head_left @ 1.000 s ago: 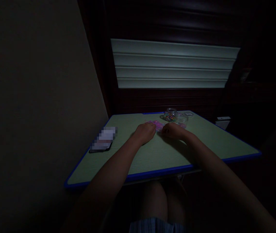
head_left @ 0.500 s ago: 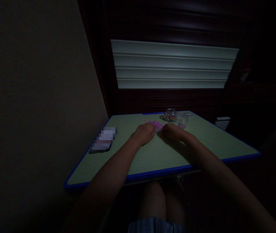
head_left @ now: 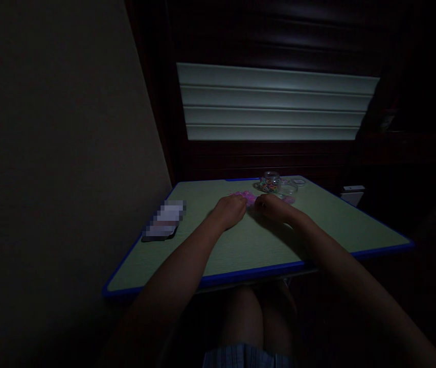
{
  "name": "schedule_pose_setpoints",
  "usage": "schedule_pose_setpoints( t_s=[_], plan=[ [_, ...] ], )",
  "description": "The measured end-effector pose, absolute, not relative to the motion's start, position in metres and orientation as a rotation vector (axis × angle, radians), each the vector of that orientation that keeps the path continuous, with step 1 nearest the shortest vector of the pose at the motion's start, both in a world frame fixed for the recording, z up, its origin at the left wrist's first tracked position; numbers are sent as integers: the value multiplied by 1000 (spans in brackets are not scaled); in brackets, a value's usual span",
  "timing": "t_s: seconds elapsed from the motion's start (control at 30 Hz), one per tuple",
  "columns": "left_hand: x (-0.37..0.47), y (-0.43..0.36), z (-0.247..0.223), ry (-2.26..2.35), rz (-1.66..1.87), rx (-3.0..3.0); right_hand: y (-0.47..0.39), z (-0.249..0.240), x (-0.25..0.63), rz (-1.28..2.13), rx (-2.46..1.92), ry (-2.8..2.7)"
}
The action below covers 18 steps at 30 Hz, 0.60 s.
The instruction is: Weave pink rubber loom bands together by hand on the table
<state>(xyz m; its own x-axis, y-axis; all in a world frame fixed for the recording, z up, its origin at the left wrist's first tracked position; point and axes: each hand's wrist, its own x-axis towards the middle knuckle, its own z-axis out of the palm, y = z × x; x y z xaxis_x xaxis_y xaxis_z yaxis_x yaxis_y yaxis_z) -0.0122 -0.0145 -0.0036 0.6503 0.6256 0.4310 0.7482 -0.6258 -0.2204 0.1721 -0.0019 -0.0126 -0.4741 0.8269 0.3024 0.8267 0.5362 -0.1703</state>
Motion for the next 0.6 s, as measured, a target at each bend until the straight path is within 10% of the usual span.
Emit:
schedule_pose_setpoints(
  t_s=[0.6],
  plan=[
    [-12, -14, -3, -1055, -536, -2511, -10, 0, 166, -34, -1204, -2196]
  ],
)
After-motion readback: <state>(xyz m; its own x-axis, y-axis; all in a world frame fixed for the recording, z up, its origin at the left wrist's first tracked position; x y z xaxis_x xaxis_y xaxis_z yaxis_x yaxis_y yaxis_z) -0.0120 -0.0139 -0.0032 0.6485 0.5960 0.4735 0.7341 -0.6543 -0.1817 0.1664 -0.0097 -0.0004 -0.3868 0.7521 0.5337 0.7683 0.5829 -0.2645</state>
